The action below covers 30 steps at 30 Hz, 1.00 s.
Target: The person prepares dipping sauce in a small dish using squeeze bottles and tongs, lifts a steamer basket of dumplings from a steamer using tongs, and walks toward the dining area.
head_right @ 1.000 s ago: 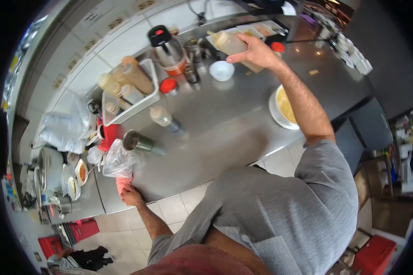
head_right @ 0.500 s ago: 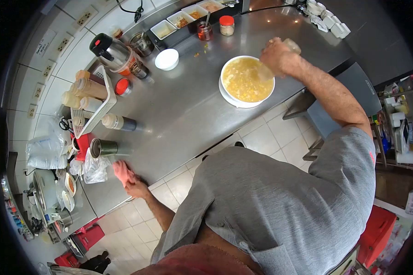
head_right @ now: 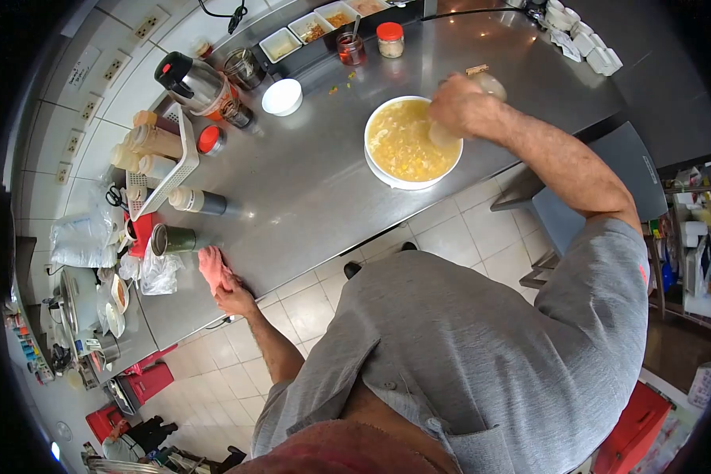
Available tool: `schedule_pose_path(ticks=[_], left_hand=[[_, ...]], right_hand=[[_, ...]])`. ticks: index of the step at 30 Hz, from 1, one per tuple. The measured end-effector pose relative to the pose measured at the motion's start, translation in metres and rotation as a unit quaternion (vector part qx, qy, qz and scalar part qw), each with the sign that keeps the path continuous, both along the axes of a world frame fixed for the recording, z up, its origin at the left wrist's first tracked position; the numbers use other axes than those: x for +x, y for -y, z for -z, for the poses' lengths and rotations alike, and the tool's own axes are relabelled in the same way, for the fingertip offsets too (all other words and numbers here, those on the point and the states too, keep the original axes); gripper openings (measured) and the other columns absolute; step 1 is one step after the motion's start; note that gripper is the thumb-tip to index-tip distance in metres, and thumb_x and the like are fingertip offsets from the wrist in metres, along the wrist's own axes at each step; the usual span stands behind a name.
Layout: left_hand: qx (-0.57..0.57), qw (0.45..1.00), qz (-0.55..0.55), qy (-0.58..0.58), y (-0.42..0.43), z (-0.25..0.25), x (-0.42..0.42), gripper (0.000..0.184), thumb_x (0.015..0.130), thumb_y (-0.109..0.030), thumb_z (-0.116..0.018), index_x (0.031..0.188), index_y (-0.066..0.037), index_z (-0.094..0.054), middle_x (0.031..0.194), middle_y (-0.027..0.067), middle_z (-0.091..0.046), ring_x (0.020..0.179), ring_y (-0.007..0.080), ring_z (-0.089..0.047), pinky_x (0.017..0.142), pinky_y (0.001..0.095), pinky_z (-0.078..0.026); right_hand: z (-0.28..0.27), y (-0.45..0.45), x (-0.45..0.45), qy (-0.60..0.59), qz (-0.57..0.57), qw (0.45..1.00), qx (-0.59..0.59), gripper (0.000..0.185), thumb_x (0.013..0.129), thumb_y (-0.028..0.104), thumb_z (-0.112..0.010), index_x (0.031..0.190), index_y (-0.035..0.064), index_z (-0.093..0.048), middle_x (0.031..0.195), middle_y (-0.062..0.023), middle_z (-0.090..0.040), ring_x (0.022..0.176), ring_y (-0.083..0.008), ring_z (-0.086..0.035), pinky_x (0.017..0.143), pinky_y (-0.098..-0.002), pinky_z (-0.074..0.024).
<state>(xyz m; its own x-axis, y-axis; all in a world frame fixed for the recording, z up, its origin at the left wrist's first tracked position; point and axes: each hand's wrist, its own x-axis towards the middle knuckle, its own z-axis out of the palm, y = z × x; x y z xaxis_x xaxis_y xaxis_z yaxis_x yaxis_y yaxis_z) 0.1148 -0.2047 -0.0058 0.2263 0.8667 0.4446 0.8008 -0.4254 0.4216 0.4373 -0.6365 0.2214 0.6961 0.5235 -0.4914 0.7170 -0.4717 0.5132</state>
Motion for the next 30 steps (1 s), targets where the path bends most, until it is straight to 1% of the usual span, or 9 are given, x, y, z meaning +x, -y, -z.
schedule_pose_path(ticks=[8,10,11,12,15,17,20,26,30], left_hand=[[0.081,0.996,0.035,0.031,-0.014,0.007,-0.003,0.051,0.075,-0.051,-0.058,0.076,-0.001,-0.060,0.079,0.0174,-0.059,0.071,0.0348,-0.056,0.062,0.0483,-0.042],[-0.007,0.995,0.093,0.045,-0.011,0.000,-0.006,0.046,0.076,-0.048,-0.058,0.077,-0.001,-0.061,0.073,0.0164,-0.060,0.065,0.0337,-0.056,0.060,0.0458,-0.043],[0.002,0.993,0.106,0.058,-0.015,0.007,-0.008,0.042,0.076,-0.044,-0.058,0.078,-0.002,-0.062,0.069,0.0159,-0.060,0.061,0.0328,-0.056,0.059,0.0431,-0.043],[-0.021,0.978,0.136,0.159,0.001,-0.017,0.005,0.039,0.077,-0.041,-0.058,0.079,-0.002,-0.061,0.069,0.0174,-0.059,0.062,0.0334,-0.056,0.058,0.0436,-0.043],[0.053,0.976,0.193,0.089,-0.009,-0.013,0.003,0.029,0.082,-0.032,-0.056,0.078,-0.004,-0.055,0.075,0.0165,-0.055,0.071,0.0343,-0.051,0.063,0.0434,-0.040],[0.000,0.982,0.187,-0.006,-0.017,0.006,-0.002,0.030,0.079,-0.032,-0.060,0.094,-0.006,-0.056,0.096,0.0148,-0.053,0.090,0.0354,-0.049,0.073,0.0464,-0.039],[-0.023,0.972,0.233,0.029,-0.012,0.002,-0.009,0.038,0.079,-0.029,-0.060,0.109,-0.008,-0.055,0.105,0.0142,-0.051,0.099,0.0340,-0.046,0.079,0.0480,-0.038],[-0.056,0.987,0.146,0.032,0.027,-0.013,-0.093,0.056,0.077,-0.021,-0.064,0.127,-0.009,-0.041,0.120,0.0193,-0.043,0.107,0.0352,-0.042,0.090,0.0406,-0.036],[-0.200,0.976,-0.058,0.068,0.068,0.048,-0.208,0.056,0.077,-0.026,-0.063,0.125,-0.008,-0.042,0.117,0.0193,-0.046,0.107,0.0342,-0.044,0.092,0.0413,-0.037]], right_hand=[[-0.004,0.000,0.036,0.018,-0.028,0.995,0.094,0.022,0.055,0.020,-0.073,0.073,0.0084,-0.067,0.081,-0.0075,-0.065,0.079,-0.0239,-0.063,0.062,-0.0365,-0.0502],[-0.017,-0.007,0.014,-0.070,0.028,0.997,0.010,0.034,0.053,0.021,-0.075,0.082,0.0061,-0.065,0.089,-0.0110,-0.064,0.085,-0.0256,-0.062,0.068,-0.0359,-0.0497],[-0.010,-0.002,0.012,-0.114,0.033,0.985,0.128,0.044,0.053,0.020,-0.075,0.092,0.0050,-0.063,0.097,-0.0132,-0.061,0.090,-0.0277,-0.059,0.075,-0.0373,-0.0473],[-0.004,0.000,0.015,-0.163,0.028,0.956,0.242,0.054,0.052,0.019,-0.076,0.101,0.0040,-0.060,0.104,-0.0154,-0.058,0.095,-0.0298,-0.056,0.083,-0.0387,-0.0449],[-0.008,-0.066,0.013,-0.239,0.014,0.902,0.360,0.064,0.055,0.019,-0.077,0.111,0.0026,-0.053,0.109,-0.0142,-0.055,0.101,-0.0253,-0.053,0.088,-0.0352,-0.0406],[0.004,-0.124,0.012,-0.387,0.104,0.737,0.544,0.061,0.060,0.018,-0.077,0.113,0.0025,-0.050,0.107,-0.0092,-0.055,0.099,-0.0190,-0.052,0.087,-0.0316,-0.0393],[0.031,-0.241,0.008,-0.424,0.031,0.628,0.652,0.058,0.065,0.016,-0.075,0.114,0.0032,-0.047,0.106,-0.0058,-0.054,0.098,-0.0150,-0.050,0.086,-0.0291,-0.0387],[0.033,-0.465,0.006,-0.392,-0.043,0.509,0.765,0.054,0.067,0.020,-0.074,0.111,0.0000,-0.050,0.101,-0.0097,-0.060,0.091,-0.0180,-0.057,0.080,-0.0319,-0.0443],[0.063,-0.571,0.042,-0.295,-0.143,0.526,0.785,0.055,0.067,0.026,-0.074,0.109,-0.0014,-0.052,0.102,-0.0151,-0.060,0.088,-0.0271,-0.058,0.080,-0.0371,-0.0449]])
